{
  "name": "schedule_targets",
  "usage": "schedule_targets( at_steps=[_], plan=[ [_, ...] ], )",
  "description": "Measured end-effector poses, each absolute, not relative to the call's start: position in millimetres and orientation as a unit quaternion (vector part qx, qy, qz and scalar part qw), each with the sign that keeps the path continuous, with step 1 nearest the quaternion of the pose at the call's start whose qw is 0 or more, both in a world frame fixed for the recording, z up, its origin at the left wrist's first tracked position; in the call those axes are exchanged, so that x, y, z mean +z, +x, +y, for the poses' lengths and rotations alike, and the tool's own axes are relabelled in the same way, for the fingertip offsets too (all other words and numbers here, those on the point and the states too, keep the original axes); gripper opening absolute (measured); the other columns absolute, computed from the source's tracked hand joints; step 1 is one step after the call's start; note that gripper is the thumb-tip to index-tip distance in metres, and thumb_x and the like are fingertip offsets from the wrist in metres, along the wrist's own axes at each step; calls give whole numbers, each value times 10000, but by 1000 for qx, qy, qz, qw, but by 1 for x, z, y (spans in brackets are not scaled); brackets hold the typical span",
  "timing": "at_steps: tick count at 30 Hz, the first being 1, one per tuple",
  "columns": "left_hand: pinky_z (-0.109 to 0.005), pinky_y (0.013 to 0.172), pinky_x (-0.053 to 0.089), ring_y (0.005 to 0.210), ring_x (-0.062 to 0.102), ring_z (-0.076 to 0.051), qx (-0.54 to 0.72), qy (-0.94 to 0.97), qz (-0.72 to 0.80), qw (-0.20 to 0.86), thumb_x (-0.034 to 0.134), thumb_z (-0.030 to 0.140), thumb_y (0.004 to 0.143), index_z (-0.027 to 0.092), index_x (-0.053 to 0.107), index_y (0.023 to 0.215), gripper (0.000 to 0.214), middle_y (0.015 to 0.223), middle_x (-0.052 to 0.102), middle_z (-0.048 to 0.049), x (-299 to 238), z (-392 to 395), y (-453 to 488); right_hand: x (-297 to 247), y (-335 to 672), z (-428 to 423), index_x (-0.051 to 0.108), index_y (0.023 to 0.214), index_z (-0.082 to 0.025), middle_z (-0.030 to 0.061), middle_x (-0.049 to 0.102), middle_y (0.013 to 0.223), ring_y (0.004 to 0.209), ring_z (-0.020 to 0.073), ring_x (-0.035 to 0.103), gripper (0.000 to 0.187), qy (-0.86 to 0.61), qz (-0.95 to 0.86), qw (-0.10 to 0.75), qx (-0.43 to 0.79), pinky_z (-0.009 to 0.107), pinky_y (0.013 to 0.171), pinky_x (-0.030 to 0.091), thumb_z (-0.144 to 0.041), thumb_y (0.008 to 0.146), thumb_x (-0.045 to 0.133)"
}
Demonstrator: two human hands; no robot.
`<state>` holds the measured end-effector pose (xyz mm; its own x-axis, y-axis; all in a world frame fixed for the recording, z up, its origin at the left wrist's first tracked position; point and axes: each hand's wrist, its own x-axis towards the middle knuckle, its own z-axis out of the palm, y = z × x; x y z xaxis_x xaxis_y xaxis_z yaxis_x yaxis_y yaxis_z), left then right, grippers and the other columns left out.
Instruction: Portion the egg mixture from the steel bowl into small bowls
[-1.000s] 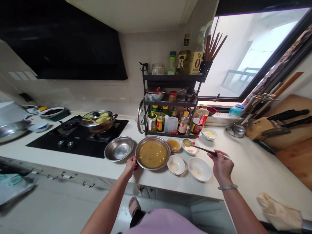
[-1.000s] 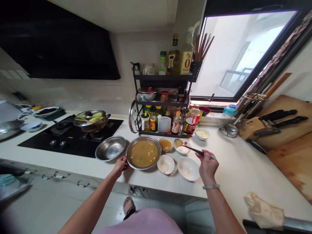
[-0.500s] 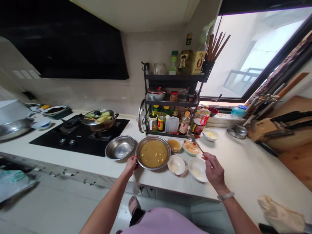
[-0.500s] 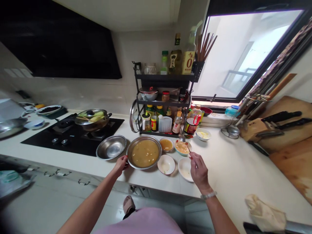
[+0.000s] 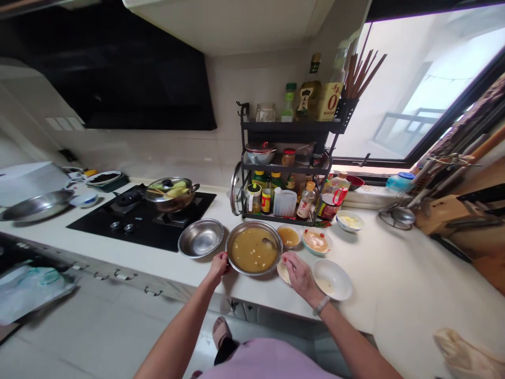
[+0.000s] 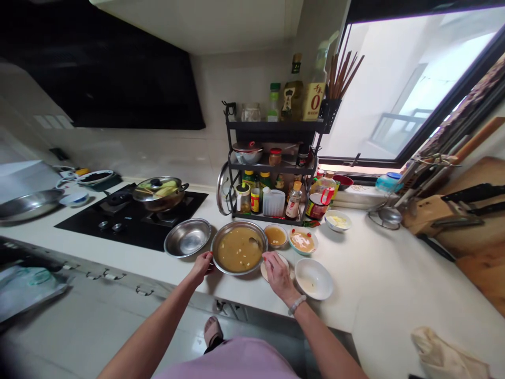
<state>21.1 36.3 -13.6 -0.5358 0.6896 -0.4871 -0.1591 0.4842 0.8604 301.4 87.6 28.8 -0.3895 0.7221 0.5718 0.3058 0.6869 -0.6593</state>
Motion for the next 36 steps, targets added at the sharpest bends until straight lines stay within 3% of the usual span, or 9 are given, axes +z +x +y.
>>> schedule_targets(
  at_steps=[6, 13, 25, 36],
  plan=[
    [-219, 470, 398, 407, 465, -93, 479, 179, 734, 446, 451, 346, 861, 181, 511, 782, 193, 493, 472, 53, -15, 36, 21, 27, 292, 87, 628, 926, -200, 59, 701, 729, 691, 217, 684, 251, -424, -689, 454, 374, 354, 701, 545, -366, 870, 448],
    [-225, 471, 407, 403, 466, -96, 480, 176, 731, 452, 439, 311, 861, 183, 519, 803, 162, 495, 471, 55, -16, 36, 20, 27, 298, 97, 615, 831, -178, 26, 692, 681, 596, 212, 682, 265, -467, -446, 547, 533, 345, 632, 563, -425, 733, 616],
    [-223, 482, 413, 430, 475, -92, 488, 185, 722, 454, 489, 350, 814, 187, 493, 774, 168, 521, 466, 59, -15, 34, 19, 54, 317, 94, 610, 768, -170, -13, 660, 657, 513, 169, 635, 214, -447, -322, 613, 567, 295, 555, 547, -320, 636, 686],
    [-218, 473, 384, 427, 454, -85, 492, 188, 718, 455, 554, 431, 758, 192, 482, 724, 252, 515, 445, 64, -15, 34, 19, 70, 368, 112, 598, 711, -148, 1, 651, 674, 516, 168, 655, 174, -464, -297, 680, 484, 331, 554, 588, -271, 612, 671]
  ],
)
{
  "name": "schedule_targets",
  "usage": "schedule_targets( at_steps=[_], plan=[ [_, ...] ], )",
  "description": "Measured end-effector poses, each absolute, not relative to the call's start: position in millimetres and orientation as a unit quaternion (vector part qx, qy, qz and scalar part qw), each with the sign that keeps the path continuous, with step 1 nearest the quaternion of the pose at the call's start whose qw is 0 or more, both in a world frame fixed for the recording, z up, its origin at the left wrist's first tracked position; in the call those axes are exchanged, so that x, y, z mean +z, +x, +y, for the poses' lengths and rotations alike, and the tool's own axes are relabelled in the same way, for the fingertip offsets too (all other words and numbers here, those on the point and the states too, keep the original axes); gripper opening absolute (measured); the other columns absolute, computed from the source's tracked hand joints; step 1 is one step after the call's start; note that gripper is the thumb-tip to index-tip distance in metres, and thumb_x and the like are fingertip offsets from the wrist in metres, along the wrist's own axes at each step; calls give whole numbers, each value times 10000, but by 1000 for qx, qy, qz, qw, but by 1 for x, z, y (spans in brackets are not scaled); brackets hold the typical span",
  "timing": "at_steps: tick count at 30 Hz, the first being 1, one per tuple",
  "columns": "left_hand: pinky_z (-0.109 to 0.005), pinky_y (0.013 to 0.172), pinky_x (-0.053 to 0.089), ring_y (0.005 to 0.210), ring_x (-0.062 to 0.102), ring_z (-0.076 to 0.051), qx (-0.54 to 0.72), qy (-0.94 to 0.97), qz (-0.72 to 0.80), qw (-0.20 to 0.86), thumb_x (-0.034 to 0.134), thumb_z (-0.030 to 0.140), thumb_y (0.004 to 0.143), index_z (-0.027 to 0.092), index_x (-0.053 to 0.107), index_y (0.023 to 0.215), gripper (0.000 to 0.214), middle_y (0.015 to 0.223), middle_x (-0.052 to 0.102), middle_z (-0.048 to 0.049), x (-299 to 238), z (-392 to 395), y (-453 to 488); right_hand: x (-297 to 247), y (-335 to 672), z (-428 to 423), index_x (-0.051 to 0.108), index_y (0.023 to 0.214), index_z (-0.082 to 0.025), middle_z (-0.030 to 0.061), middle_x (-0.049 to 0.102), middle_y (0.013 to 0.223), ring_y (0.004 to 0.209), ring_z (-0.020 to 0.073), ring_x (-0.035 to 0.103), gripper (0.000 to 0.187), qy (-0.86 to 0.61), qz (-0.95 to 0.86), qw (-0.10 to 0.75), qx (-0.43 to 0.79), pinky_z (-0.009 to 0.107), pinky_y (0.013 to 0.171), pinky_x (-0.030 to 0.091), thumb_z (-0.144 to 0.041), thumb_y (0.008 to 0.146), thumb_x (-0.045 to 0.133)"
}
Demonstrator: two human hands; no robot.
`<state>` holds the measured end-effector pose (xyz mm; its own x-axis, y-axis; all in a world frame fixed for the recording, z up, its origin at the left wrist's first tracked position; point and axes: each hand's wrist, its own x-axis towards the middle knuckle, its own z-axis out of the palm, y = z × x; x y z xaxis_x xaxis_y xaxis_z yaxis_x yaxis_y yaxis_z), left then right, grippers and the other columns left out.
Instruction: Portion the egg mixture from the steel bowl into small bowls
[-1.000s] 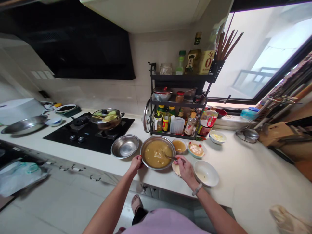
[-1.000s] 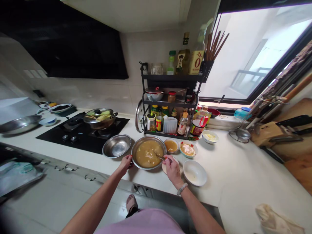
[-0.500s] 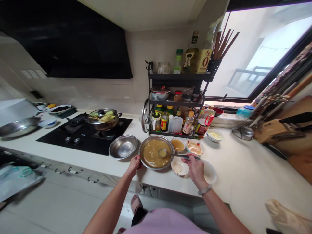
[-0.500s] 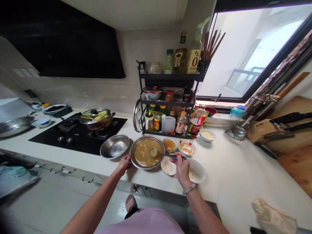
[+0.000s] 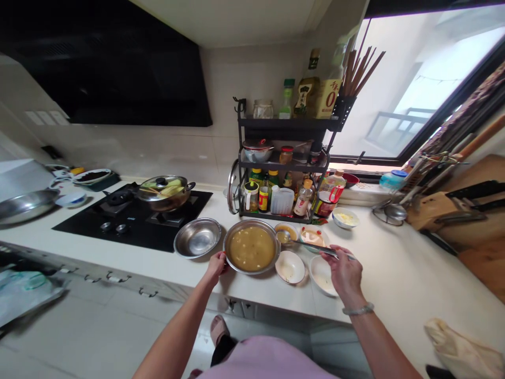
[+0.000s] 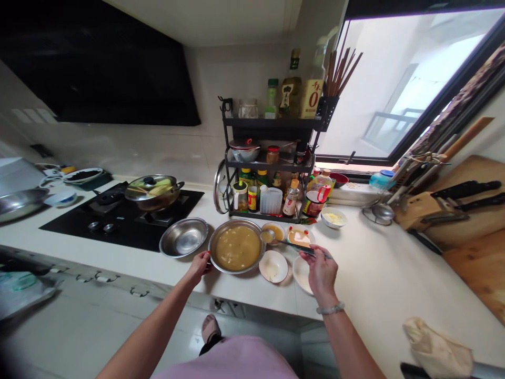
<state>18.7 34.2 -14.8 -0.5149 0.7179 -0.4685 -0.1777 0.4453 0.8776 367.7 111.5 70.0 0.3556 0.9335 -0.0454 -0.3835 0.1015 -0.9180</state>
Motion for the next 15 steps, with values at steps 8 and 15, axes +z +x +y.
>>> schedule_targets(
  at_steps=[8, 15],
  plan=[
    [-222, 472, 391, 419, 460, -94, 493, 189, 716, 457, 517, 418, 778, 195, 471, 731, 232, 492, 447, 63, -15, 34, 19, 67, 413, 127, 593, 753, -131, -4, 626, 674, 504, 147, 650, 217, -509, -313, 718, 358, 318, 573, 577, -319, 665, 659],
    [-217, 475, 391, 415, 451, -84, 495, 189, 716, 455, 538, 445, 756, 194, 475, 721, 261, 496, 463, 60, -17, 34, 19, 46, 429, 117, 604, 985, -152, 51, 662, 745, 700, 217, 690, 279, -556, -558, 586, 192, 410, 715, 558, -369, 858, 483]
  ],
)
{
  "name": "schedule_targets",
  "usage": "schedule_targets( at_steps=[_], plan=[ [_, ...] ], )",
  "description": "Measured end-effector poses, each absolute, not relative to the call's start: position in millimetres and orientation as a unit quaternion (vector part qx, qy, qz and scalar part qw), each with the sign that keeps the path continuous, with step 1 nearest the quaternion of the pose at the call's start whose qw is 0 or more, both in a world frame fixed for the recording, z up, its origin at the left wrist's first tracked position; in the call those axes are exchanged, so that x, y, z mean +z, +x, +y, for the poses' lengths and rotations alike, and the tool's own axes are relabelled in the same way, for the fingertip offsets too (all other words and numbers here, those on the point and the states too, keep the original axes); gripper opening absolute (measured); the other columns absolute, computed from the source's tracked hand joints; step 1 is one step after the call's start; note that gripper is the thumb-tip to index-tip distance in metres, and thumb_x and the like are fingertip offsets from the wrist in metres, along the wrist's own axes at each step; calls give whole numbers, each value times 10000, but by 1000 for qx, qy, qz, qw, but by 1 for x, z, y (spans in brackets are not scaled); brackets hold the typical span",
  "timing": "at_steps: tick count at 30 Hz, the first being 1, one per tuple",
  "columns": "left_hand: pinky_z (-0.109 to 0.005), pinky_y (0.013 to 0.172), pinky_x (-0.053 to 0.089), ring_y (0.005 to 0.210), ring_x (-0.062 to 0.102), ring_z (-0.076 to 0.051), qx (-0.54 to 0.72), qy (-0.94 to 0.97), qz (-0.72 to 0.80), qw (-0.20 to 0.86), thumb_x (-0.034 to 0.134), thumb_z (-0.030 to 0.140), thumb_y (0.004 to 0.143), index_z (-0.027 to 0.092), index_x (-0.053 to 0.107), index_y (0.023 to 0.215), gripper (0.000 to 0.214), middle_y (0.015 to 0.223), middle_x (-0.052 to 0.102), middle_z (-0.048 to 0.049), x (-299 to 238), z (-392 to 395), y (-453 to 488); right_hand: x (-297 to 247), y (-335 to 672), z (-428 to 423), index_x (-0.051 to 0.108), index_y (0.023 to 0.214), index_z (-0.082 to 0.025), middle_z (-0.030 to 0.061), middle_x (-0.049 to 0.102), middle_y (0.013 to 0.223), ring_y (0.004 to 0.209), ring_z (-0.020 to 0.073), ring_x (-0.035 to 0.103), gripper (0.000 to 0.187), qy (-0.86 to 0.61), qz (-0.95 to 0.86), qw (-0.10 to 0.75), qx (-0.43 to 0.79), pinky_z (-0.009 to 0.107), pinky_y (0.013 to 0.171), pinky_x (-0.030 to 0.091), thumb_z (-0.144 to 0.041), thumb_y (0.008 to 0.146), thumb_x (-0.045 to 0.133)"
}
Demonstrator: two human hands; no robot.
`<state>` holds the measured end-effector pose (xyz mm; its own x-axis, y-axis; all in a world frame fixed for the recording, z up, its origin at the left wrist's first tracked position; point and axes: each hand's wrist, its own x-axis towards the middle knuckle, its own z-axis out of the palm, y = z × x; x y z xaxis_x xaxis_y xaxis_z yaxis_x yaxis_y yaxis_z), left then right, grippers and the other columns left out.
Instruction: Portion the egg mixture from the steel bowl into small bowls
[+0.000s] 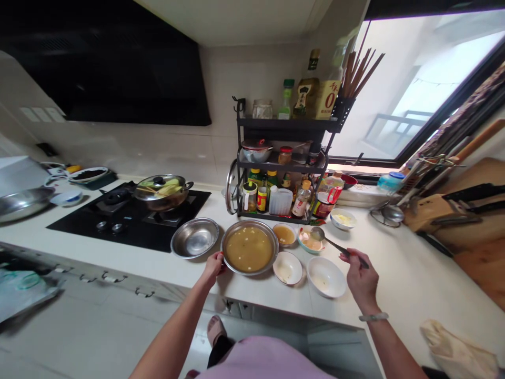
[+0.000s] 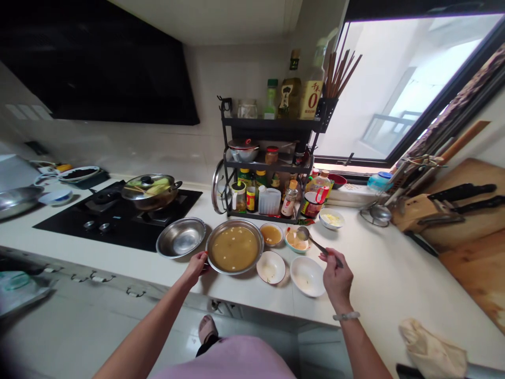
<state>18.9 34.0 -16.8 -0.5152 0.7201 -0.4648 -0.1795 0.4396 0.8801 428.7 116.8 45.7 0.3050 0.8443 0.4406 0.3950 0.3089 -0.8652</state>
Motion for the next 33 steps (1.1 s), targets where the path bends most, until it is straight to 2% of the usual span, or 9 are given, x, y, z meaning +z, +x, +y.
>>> schedule_targets(
  at_steps=[5, 8, 11, 13, 15, 18, 21, 25, 33],
  plan=[
    [-215, 472, 386, 413, 451, -84, 494, 189, 717, 454, 531, 455, 754, 195, 489, 741, 264, 495, 444, 68, -18, 34, 19, 47, 431, 107, 634, 983, -202, 106, 645, 1012, 903, 234, 651, 206, -425, -721, 538, 102, 430, 779, 561, -300, 857, 505],
    [-217, 476, 387, 420, 458, -87, 495, 191, 715, 455, 550, 479, 739, 194, 493, 741, 291, 495, 440, 69, -17, 34, 19, 58, 424, 102, 637, 997, -213, 115, 635, 1054, 974, 246, 628, 204, -399, -737, 537, 96, 440, 796, 560, -285, 862, 502],
    [-220, 477, 387, 421, 456, -88, 496, 193, 713, 456, 563, 486, 733, 191, 497, 745, 302, 497, 441, 69, -15, 33, 19, 66, 406, 95, 611, 1040, -200, 100, 650, 1007, 836, 216, 661, 231, -416, -686, 580, 143, 415, 751, 565, -297, 891, 464],
    [-217, 472, 384, 418, 453, -87, 496, 194, 713, 456, 553, 469, 746, 190, 496, 746, 284, 499, 442, 69, -14, 33, 20, 66, 388, 91, 602, 1046, -191, 75, 677, 904, 754, 201, 671, 242, -434, -656, 587, 189, 392, 737, 559, -308, 910, 440],
    [-217, 471, 389, 420, 455, -87, 495, 192, 715, 455, 531, 438, 770, 189, 496, 749, 253, 505, 450, 65, -14, 33, 20, 62, 367, 88, 604, 1024, -190, 61, 690, 824, 736, 202, 678, 242, -432, -656, 571, 238, 374, 735, 555, -324, 916, 435],
    [-224, 480, 406, 426, 465, -91, 491, 187, 721, 451, 508, 400, 795, 187, 493, 745, 219, 513, 469, 54, -13, 34, 21, 50, 337, 85, 615, 1009, -194, 74, 691, 886, 723, 192, 677, 246, -395, -699, 517, 297, 339, 689, 559, -338, 909, 442],
    [-225, 469, 401, 417, 468, -96, 486, 182, 727, 449, 515, 403, 799, 187, 495, 731, 227, 502, 474, 48, -13, 35, 21, 38, 313, 85, 626, 983, -200, 78, 683, 906, 760, 193, 673, 246, -361, -743, 475, 303, 333, 703, 556, -329, 905, 431],
    [-218, 460, 388, 416, 470, -98, 485, 180, 730, 447, 534, 422, 795, 187, 512, 744, 242, 498, 472, 49, -14, 36, 21, 28, 291, 85, 643, 931, -209, 69, 691, 822, 733, 207, 675, 248, -361, -751, 455, 313, 342, 701, 553, -341, 885, 437],
    [-216, 461, 388, 399, 446, -90, 487, 181, 727, 449, 490, 363, 822, 192, 499, 740, 190, 479, 457, 57, -17, 36, 20, 20, 287, 93, 606, 847, -197, 55, 701, 701, 618, 231, 691, 240, -471, -523, 511, 494, 371, 635, 576, -415, 803, 515]
  ],
)
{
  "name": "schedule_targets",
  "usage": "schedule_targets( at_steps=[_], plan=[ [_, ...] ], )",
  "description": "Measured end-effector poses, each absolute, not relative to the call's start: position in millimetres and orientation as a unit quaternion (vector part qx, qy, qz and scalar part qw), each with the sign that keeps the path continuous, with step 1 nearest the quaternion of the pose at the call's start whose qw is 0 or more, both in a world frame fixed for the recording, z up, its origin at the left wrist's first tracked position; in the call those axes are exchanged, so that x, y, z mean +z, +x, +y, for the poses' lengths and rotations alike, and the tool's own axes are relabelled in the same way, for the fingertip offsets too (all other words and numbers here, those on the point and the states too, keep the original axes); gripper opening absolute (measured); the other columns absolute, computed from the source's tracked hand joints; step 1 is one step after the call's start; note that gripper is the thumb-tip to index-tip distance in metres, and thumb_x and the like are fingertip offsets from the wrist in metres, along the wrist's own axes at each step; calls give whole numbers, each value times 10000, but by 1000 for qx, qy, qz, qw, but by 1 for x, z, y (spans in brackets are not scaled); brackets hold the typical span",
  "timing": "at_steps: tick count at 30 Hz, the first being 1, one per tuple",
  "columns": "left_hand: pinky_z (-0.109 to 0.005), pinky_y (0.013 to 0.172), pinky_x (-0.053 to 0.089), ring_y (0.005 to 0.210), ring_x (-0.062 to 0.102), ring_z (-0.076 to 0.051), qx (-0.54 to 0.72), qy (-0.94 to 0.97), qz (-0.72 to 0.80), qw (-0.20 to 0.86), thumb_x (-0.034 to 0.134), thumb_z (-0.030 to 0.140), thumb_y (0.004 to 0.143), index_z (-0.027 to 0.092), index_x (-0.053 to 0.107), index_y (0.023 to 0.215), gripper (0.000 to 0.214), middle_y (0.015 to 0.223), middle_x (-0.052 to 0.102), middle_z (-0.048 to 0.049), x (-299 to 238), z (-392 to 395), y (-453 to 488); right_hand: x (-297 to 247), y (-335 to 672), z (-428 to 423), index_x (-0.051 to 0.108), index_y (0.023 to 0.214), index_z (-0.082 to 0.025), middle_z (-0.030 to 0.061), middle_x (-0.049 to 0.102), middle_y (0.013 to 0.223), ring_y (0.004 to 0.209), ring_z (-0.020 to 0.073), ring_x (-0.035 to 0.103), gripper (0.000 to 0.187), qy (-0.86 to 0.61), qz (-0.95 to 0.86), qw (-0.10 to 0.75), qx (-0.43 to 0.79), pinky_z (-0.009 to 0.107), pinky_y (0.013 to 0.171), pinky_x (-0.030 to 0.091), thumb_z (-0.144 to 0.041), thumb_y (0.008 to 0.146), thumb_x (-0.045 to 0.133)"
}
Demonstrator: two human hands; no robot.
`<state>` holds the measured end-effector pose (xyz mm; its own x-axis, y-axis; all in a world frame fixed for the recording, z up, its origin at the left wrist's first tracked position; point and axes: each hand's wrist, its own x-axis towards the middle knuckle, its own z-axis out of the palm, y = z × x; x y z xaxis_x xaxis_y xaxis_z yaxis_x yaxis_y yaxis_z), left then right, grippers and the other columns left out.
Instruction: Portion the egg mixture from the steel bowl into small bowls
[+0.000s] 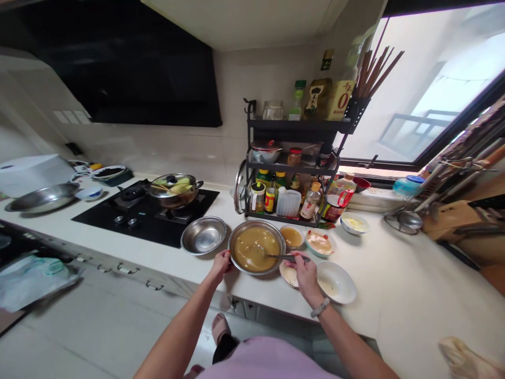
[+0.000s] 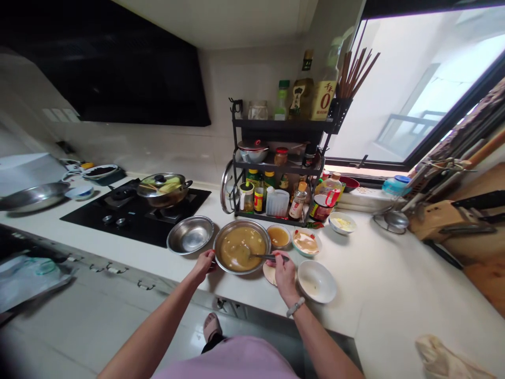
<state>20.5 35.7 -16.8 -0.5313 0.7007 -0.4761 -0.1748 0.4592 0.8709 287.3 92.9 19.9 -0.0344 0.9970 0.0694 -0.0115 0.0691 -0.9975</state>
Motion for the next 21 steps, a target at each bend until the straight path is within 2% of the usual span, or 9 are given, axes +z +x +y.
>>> schedule_targets(
  at_steps=[6, 12, 21],
  plan=[
    [-222, 473, 404, 418, 463, -92, 494, 185, 719, 452, 497, 386, 808, 193, 483, 725, 210, 501, 472, 54, -18, 35, 19, 34, 301, 94, 605, 812, -180, 16, 673, 702, 579, 200, 679, 211, -465, -419, 566, 536, 347, 642, 576, -377, 736, 606],
    [-226, 477, 407, 433, 473, -95, 497, 187, 714, 456, 536, 420, 774, 188, 494, 744, 237, 510, 471, 53, -18, 34, 19, 41, 312, 94, 597, 800, -182, 21, 673, 684, 538, 197, 656, 227, -462, -400, 588, 530, 328, 566, 560, -391, 715, 620],
    [-229, 486, 408, 433, 466, -94, 500, 186, 710, 460, 541, 437, 753, 192, 490, 751, 250, 502, 461, 62, -20, 34, 18, 56, 321, 98, 601, 752, -186, -17, 662, 661, 500, 163, 630, 176, -456, -315, 627, 547, 298, 562, 553, -297, 632, 666]
  ],
)
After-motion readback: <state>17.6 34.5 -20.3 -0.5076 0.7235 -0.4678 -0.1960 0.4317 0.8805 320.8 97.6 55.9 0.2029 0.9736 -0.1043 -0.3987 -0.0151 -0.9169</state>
